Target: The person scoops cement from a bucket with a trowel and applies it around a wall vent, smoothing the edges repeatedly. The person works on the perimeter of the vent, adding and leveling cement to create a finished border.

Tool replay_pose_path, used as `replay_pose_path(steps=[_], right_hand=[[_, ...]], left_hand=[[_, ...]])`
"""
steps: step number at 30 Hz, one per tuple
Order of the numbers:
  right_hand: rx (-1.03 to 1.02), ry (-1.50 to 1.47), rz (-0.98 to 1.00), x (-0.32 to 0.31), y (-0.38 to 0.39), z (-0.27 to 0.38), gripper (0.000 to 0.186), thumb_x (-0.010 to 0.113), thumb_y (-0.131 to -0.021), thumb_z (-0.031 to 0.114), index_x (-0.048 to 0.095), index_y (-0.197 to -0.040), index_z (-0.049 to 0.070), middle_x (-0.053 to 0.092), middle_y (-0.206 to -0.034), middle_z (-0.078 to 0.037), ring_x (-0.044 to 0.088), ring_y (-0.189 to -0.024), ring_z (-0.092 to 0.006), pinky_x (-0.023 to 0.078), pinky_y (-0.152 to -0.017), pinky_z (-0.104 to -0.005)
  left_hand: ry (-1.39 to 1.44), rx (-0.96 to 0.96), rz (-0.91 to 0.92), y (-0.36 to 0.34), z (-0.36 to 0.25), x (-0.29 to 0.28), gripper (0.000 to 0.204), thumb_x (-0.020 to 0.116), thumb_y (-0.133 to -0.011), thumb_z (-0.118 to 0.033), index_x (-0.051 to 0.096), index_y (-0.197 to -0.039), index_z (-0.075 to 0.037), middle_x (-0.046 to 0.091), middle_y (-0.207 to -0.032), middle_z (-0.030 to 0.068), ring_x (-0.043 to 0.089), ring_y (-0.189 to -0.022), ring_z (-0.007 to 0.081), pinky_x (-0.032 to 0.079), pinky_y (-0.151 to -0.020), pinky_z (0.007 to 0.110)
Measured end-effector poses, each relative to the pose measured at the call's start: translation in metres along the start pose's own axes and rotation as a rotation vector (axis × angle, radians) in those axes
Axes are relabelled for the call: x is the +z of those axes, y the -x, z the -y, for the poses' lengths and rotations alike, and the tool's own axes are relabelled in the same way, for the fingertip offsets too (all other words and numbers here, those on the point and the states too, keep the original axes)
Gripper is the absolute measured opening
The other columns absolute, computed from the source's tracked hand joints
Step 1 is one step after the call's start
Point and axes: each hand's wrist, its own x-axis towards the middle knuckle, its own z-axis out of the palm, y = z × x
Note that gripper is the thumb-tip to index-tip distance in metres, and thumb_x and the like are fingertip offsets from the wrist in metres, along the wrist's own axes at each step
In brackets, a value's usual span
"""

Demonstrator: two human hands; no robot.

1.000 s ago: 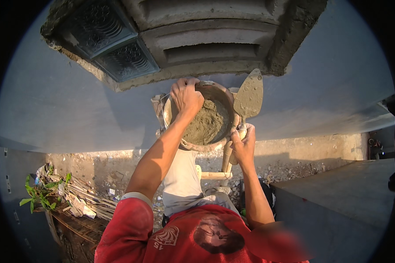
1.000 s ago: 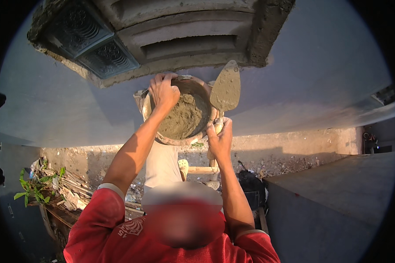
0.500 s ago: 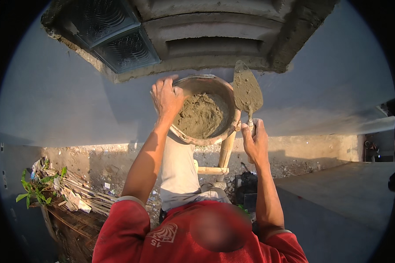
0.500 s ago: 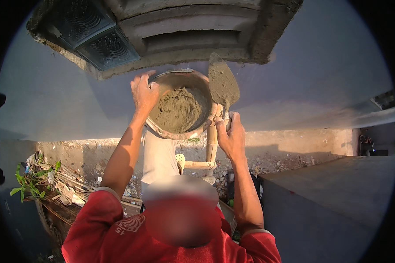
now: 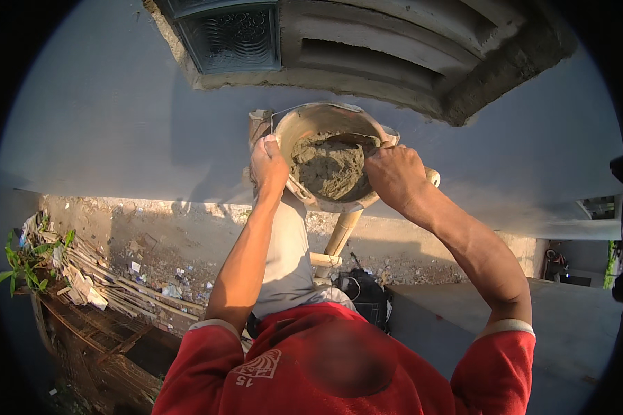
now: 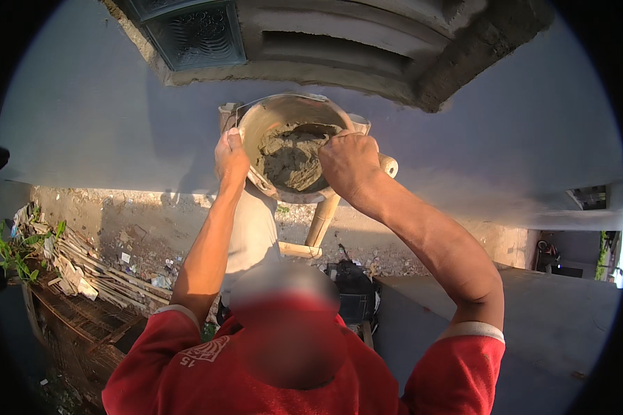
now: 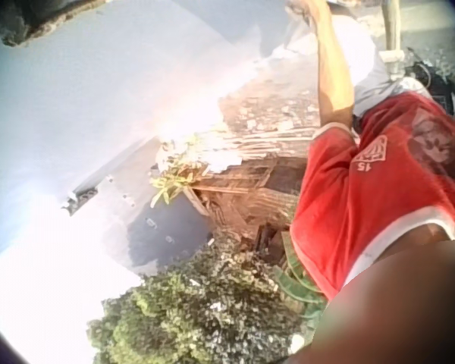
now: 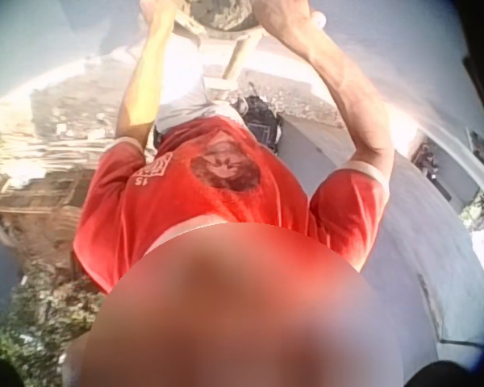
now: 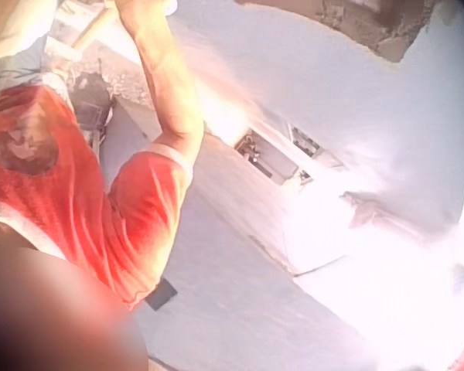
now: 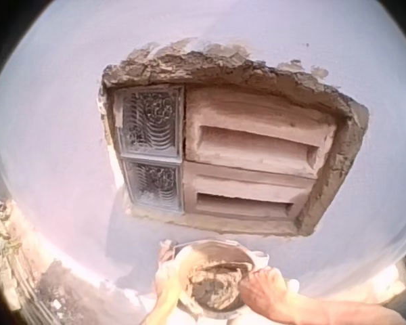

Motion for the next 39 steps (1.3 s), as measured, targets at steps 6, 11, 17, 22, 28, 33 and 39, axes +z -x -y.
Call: replay_pose_path(steps=[6, 11, 17, 22, 28, 33, 39], right_hand=[[-0.186, 0.064, 0.010, -0.009, 0.042, 0.005, 0.012, 0.071, -0.084, 0.006, 0.079, -0.090, -0.001, 0.077, -0.092, -0.021, 0.078, -0.081, -0.0300, 0.063, -0.064, -0.0413], [-0.110, 0.166, -0.354, -0.014, 0.004, -0.009, 0.011, 0.070, -0.085, 0.007, 0.078, -0.085, 0.000, 0.075, -0.090, -0.020, 0.077, -0.082, -0.0294, 0.063, -0.067, -0.0406], [-0.344, 0.166, 0.002, 0.004, 0.019, 0.005, 0.020, 0.066, -0.087, 0.000, 0.072, -0.103, -0.011, 0.070, -0.099, -0.026, 0.075, -0.088, -0.0332, 0.064, -0.072, -0.0425], [-0.307, 0.205, -0.238, -0.030, 0.026, -0.039, 0.017, 0.064, -0.090, 0.006, 0.075, -0.095, -0.006, 0.072, -0.093, -0.022, 0.076, -0.084, -0.0336, 0.062, -0.073, -0.0489], [-0.157, -0.228, 0.249, -0.035, -0.046, -0.029, 0.039, 0.054, -0.099, 0.025, 0.077, -0.085, -0.004, 0.074, -0.078, -0.023, 0.074, -0.068, -0.0307, 0.061, -0.069, -0.0446], [-0.052, -0.136, 0.466, -0.051, -0.048, -0.032, 0.038, 0.054, -0.105, 0.030, 0.076, -0.104, -0.001, 0.077, -0.096, -0.023, 0.075, -0.095, -0.0422, 0.058, -0.086, -0.0532], [-0.081, -0.078, 0.373, -0.070, -0.055, -0.033, 0.039, 0.051, -0.103, 0.029, 0.075, -0.099, -0.001, 0.076, -0.087, -0.021, 0.076, -0.081, -0.0384, 0.060, -0.079, -0.0509]], left_hand=[[-0.004, 0.043, -0.090, 0.001, -0.001, 0.005, 0.041, 0.045, -0.109, -0.030, 0.065, -0.102, 0.004, 0.068, -0.094, 0.0282, 0.065, -0.092, 0.0484, 0.047, -0.084, 0.055], [0.007, 0.081, -0.072, 0.001, 0.002, 0.004, 0.038, 0.046, -0.109, -0.028, 0.066, -0.103, 0.004, 0.069, -0.094, 0.0277, 0.066, -0.092, 0.0481, 0.048, -0.085, 0.054], [0.028, 0.066, -0.083, 0.000, 0.000, 0.004, 0.038, 0.046, -0.109, -0.027, 0.065, -0.102, 0.004, 0.069, -0.093, 0.0261, 0.066, -0.091, 0.0462, 0.048, -0.085, 0.052], [0.113, 0.091, -0.083, 0.001, 0.006, 0.008, 0.039, 0.047, -0.109, -0.029, 0.064, -0.101, 0.005, 0.069, -0.093, 0.0261, 0.066, -0.090, 0.0455, 0.048, -0.085, 0.051], [0.162, 0.034, -0.094, -0.006, 0.015, 0.014, 0.040, 0.046, -0.109, -0.030, 0.064, -0.100, 0.004, 0.069, -0.091, 0.0242, 0.066, -0.088, 0.0424, 0.048, -0.083, 0.050], [0.120, 0.078, -0.063, -0.005, 0.015, 0.009, 0.040, 0.046, -0.110, -0.031, 0.064, -0.100, 0.004, 0.067, -0.088, 0.0220, 0.064, -0.083, 0.0375, 0.047, -0.081, 0.049], [0.135, 0.069, -0.067, 0.000, 0.013, 0.007, 0.040, 0.046, -0.109, -0.030, 0.065, -0.100, 0.004, 0.068, -0.088, 0.0225, 0.065, -0.083, 0.0370, 0.048, -0.081, 0.048]])
